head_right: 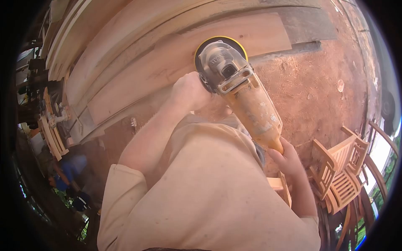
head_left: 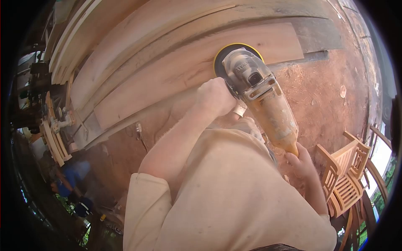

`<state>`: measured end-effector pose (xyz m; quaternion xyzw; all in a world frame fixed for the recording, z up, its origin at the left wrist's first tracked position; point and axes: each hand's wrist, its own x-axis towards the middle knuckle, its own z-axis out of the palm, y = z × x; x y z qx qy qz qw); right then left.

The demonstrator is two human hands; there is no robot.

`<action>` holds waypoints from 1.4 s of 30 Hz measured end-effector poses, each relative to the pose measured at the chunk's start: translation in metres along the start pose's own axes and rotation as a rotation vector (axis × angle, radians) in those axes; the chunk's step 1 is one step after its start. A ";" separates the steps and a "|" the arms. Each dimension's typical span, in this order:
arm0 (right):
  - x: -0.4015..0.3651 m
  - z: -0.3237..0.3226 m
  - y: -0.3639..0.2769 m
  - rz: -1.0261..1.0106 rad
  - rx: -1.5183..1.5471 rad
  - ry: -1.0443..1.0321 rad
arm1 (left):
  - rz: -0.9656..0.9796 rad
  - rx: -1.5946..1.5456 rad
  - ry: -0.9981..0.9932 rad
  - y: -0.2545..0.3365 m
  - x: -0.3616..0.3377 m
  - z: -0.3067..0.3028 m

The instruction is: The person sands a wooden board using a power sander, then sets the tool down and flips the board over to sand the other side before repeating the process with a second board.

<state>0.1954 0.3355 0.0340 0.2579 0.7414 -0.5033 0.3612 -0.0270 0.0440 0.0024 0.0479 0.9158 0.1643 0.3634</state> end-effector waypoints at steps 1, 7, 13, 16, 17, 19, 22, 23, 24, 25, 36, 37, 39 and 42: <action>0.000 -0.006 0.006 -0.036 0.010 0.006 | 0.022 0.009 -0.002 0.012 0.007 0.001; -0.003 -0.029 0.044 -0.012 0.203 0.116 | 0.116 0.084 -0.027 0.095 0.043 -0.007; -0.003 -0.050 0.072 -0.012 0.397 0.240 | 0.285 0.139 0.030 0.178 0.074 0.000; 0.005 -0.052 0.076 -0.045 0.482 0.283 | 0.374 0.240 0.139 0.207 0.094 0.012; 0.006 -0.053 0.077 -0.051 0.505 0.303 | 0.415 0.253 0.215 0.213 0.098 0.016; 0.006 -0.043 0.072 -0.051 0.547 0.317 | 0.434 0.257 0.292 0.221 0.103 0.031; 0.009 -0.026 0.081 -0.038 0.635 0.291 | 0.472 0.335 0.491 0.217 0.103 0.040; 0.008 -0.019 0.086 -0.023 0.692 0.280 | 0.446 0.330 0.484 0.210 0.097 0.036; 0.007 -0.013 0.089 -0.014 0.684 0.269 | 0.418 0.321 0.365 0.203 0.091 0.032; 0.004 -0.006 0.091 -0.017 0.674 0.246 | 0.402 0.309 0.246 0.197 0.085 0.031; -0.001 0.058 0.048 -0.050 0.211 -0.083 | 0.109 0.055 0.082 -0.024 -0.017 -0.006; 0.004 0.066 0.033 -0.027 0.161 -0.102 | 0.094 0.004 0.103 -0.044 -0.029 -0.006; 0.003 0.082 0.000 -0.030 0.085 -0.175 | 0.022 -0.058 0.131 -0.082 -0.053 -0.008; 0.013 0.092 -0.016 -0.033 0.044 -0.236 | -0.100 -0.179 0.160 -0.128 -0.083 -0.007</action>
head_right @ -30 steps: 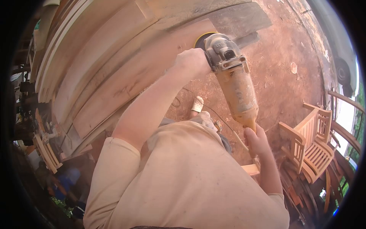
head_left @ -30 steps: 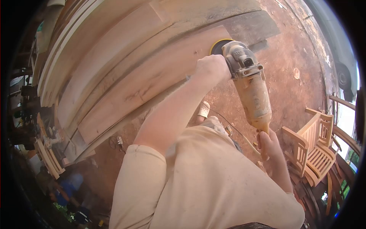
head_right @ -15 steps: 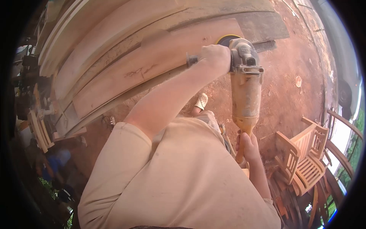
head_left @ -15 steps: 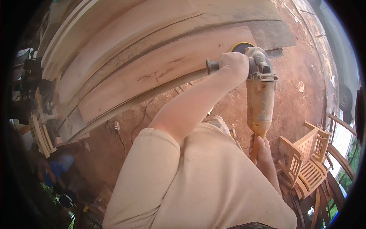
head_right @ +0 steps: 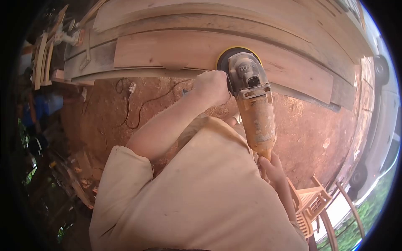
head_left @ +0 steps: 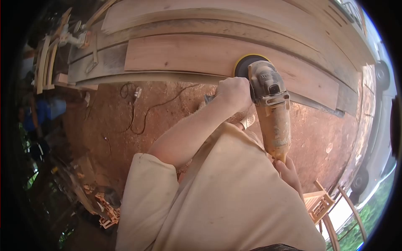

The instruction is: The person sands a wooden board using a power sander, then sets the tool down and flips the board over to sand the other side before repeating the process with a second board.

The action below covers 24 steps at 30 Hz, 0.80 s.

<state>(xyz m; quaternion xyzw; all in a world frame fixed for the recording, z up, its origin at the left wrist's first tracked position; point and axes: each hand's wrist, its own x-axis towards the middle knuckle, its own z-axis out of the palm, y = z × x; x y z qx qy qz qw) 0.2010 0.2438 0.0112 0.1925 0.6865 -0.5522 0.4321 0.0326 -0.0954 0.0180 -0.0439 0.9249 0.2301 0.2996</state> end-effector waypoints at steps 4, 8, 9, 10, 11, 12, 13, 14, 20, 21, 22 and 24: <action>0.022 0.027 -0.036 -0.048 -0.028 -0.148 | -0.110 -0.109 0.097 -0.062 -0.024 -0.013; 0.060 0.048 -0.049 -0.114 -0.008 -0.285 | -0.230 -0.145 0.231 -0.123 -0.036 -0.023; 0.063 0.059 -0.062 -0.092 -0.069 -0.316 | -0.249 -0.154 0.291 -0.137 -0.040 -0.025; 0.068 0.069 -0.074 -0.073 -0.128 -0.344 | -0.275 -0.148 0.308 -0.149 -0.041 -0.027; 0.073 0.079 -0.084 -0.075 -0.129 -0.344 | -0.274 -0.148 0.310 -0.159 -0.042 -0.032; 0.078 0.088 -0.092 -0.086 -0.175 -0.351 | -0.328 -0.140 0.284 -0.168 -0.045 -0.038; 0.083 0.099 -0.101 -0.102 -0.220 -0.354 | -0.378 -0.130 0.260 -0.178 -0.046 -0.045; 0.086 0.112 -0.111 -0.104 -0.217 -0.347 | -0.378 -0.117 0.258 -0.192 -0.048 -0.049; 0.106 0.183 -0.166 -0.107 -0.424 -0.358 | -0.476 -0.103 0.333 -0.256 -0.059 -0.082; 0.106 0.195 -0.176 -0.116 -0.449 -0.376 | -0.466 -0.099 0.334 -0.269 -0.058 -0.084; 0.107 0.205 -0.183 -0.122 -0.471 -0.392 | -0.469 -0.046 0.365 -0.286 -0.054 -0.081; 0.120 0.219 -0.188 -0.173 -0.526 -0.430 | -0.417 0.078 0.355 -0.325 -0.044 -0.078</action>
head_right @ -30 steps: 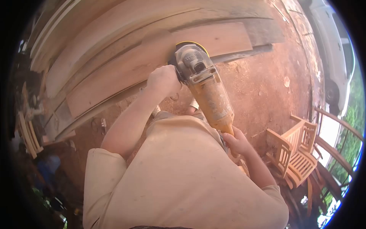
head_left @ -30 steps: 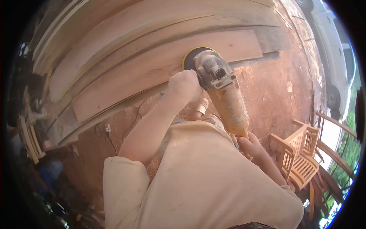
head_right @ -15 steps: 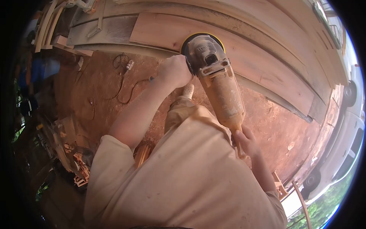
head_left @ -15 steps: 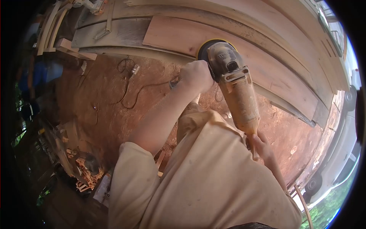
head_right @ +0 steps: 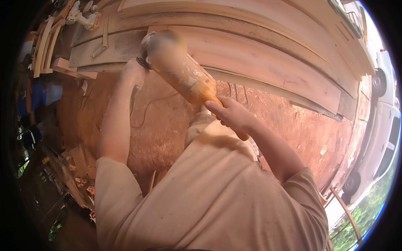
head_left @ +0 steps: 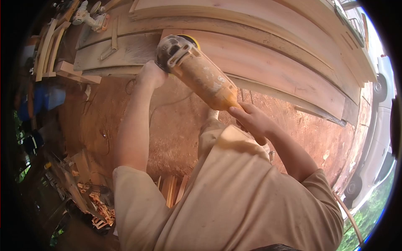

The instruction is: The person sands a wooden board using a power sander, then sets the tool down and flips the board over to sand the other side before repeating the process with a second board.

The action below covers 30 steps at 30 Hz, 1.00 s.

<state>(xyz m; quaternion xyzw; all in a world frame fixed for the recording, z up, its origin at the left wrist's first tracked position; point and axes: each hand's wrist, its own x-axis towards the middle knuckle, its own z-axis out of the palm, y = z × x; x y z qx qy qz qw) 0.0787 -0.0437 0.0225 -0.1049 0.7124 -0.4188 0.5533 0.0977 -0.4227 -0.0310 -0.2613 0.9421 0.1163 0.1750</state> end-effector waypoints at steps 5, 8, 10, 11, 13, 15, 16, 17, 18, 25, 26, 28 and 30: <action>0.021 0.009 -0.023 -0.016 -0.120 0.019 | 0.226 0.200 -0.044 -0.040 0.019 -0.011; 0.008 -0.003 -0.011 -0.018 -0.099 0.004 | 0.236 -0.008 -0.020 -0.033 0.011 0.000; -0.017 -0.014 0.005 0.052 -0.040 0.015 | 0.229 -0.089 -0.120 0.006 -0.008 -0.004; -0.032 -0.023 0.017 0.100 -0.016 0.002 | 0.185 -0.180 -0.190 0.032 -0.023 -0.005; -0.067 -0.041 0.048 0.016 0.052 0.045 | 0.034 -0.246 -0.234 0.087 -0.049 -0.001; -0.093 -0.060 0.084 0.088 0.103 0.066 | 0.090 -0.170 -0.228 0.134 -0.074 0.003; -0.105 -0.067 0.109 0.024 0.177 0.093 | 0.153 -0.204 -0.200 0.145 -0.077 0.024; -0.115 -0.076 0.140 0.007 0.211 0.105 | 0.095 -0.224 -0.221 0.166 -0.084 0.033; -0.139 -0.092 0.155 -0.013 0.206 0.140 | 0.043 -0.230 -0.223 0.204 -0.100 0.038; -0.211 -0.124 0.206 0.108 0.240 0.357 | 0.171 -0.186 -0.286 0.306 -0.121 0.067; -0.217 -0.133 0.217 0.092 0.242 0.318 | 0.175 -0.186 -0.289 0.323 -0.131 0.051; -0.223 -0.130 0.221 0.116 0.268 0.314 | 0.192 -0.169 -0.317 0.327 -0.130 0.040; -0.221 -0.124 0.233 0.103 0.317 0.333 | 0.222 -0.074 -0.397 0.337 -0.117 0.046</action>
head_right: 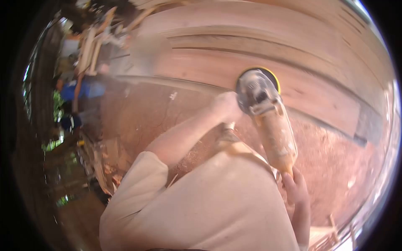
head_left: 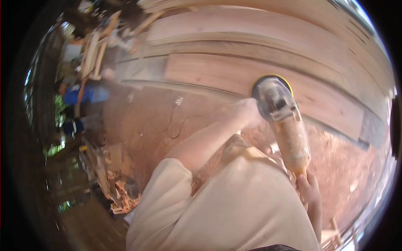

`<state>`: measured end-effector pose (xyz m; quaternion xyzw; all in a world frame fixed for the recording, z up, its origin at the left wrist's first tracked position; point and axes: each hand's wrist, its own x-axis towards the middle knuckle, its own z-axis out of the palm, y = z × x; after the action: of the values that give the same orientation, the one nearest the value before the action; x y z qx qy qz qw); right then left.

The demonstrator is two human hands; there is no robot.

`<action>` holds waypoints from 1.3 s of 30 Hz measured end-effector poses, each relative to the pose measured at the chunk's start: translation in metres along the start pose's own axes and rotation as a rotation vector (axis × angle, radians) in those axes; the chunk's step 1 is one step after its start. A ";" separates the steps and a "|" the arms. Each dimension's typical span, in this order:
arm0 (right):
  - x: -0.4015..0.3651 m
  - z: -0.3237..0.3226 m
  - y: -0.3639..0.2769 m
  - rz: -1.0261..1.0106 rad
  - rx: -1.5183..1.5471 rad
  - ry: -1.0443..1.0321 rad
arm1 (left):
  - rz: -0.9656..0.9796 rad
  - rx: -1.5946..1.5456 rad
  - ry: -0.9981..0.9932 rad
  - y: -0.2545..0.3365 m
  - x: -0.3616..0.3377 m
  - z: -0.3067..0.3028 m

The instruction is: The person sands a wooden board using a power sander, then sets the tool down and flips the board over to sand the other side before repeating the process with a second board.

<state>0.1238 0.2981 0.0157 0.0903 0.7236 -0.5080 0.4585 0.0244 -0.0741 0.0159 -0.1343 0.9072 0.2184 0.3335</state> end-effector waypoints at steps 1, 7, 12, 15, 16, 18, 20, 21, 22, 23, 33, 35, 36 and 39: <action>-0.004 0.001 -0.003 0.014 -0.008 0.029 | 0.011 0.056 -0.061 0.008 0.003 -0.005; -0.012 -0.007 0.005 0.049 0.057 0.095 | 0.090 0.106 -0.066 0.054 0.037 0.013; -0.025 -0.007 0.008 0.059 0.178 0.145 | 0.163 0.182 -0.064 0.079 0.050 0.011; -0.034 -0.001 0.007 0.098 0.246 0.243 | 0.215 0.166 -0.101 0.103 0.061 0.008; -0.035 0.002 0.009 0.114 0.263 0.271 | 0.261 0.190 -0.095 0.111 0.067 0.008; -0.037 0.000 0.025 0.124 0.291 0.332 | 0.313 0.219 -0.094 0.130 0.081 0.012; -0.046 -0.011 0.049 0.121 0.316 0.368 | 0.356 0.308 -0.153 0.165 0.088 0.031; -0.054 -0.020 0.059 0.102 0.362 0.398 | 0.404 0.307 -0.140 0.187 0.085 0.039; -0.063 -0.031 0.069 0.082 0.406 0.426 | 0.452 0.305 -0.125 0.212 0.081 0.045; -0.070 -0.039 0.081 0.073 0.406 0.419 | 0.477 0.298 -0.114 0.237 0.079 0.055; -0.075 -0.036 0.115 -0.022 0.624 0.681 | 0.792 0.401 0.226 0.326 0.079 0.117; -0.071 -0.028 0.112 -0.008 0.652 0.704 | 0.817 0.399 0.363 0.319 0.080 0.126; -0.072 -0.020 0.118 -0.011 0.663 0.665 | 0.816 0.401 0.364 0.313 0.077 0.121; -0.078 0.006 0.123 -0.047 0.658 0.591 | 0.694 0.375 0.064 0.273 0.056 0.096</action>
<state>0.2448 0.3768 -0.0064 0.3564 0.6253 -0.6739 0.1670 -0.0710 0.2044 -0.0034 0.2371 0.9327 0.1445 0.2303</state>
